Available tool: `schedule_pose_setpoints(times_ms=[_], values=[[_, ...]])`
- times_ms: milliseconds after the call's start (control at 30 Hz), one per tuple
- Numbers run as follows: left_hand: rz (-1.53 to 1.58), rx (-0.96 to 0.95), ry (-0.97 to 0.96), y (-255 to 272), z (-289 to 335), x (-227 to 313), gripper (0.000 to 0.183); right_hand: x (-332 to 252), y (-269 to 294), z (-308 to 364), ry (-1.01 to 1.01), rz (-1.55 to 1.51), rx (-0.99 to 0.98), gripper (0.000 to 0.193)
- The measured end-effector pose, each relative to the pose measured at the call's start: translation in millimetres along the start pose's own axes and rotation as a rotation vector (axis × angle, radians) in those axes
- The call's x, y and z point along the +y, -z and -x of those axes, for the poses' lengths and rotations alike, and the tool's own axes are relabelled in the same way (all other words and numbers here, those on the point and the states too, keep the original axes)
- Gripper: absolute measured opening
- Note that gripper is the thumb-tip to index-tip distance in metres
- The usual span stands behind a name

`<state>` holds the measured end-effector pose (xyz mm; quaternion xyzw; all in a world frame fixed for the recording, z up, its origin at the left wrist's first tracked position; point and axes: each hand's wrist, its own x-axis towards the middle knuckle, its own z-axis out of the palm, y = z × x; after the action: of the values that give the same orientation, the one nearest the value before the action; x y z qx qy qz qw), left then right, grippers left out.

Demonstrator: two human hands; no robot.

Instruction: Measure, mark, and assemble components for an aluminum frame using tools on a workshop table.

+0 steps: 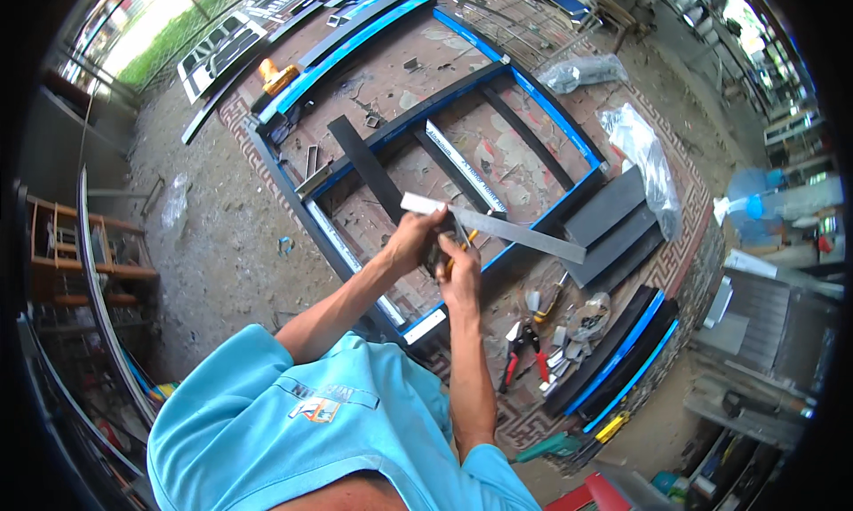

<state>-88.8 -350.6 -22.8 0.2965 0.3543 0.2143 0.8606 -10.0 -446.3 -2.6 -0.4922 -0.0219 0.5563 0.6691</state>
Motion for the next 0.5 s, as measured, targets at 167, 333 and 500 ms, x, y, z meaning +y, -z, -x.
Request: schedule_pose_setpoints(times_ms=[167,333,500], values=[[-0.123,0.190,0.068,34.4,-58.3,48.5,0.031,25.3,-22.7,-60.2,-0.100,-0.325,-0.008,0.012],[-0.300,0.022,-0.143,74.9,-125.8,117.5,0.027,9.8,-17.2,-66.8,0.241,0.525,0.627,0.026],[-0.554,-0.147,-0.052,96.6,-188.3,150.3,0.030,-56.5,-43.0,-126.9,0.718,1.489,0.453,0.053]])
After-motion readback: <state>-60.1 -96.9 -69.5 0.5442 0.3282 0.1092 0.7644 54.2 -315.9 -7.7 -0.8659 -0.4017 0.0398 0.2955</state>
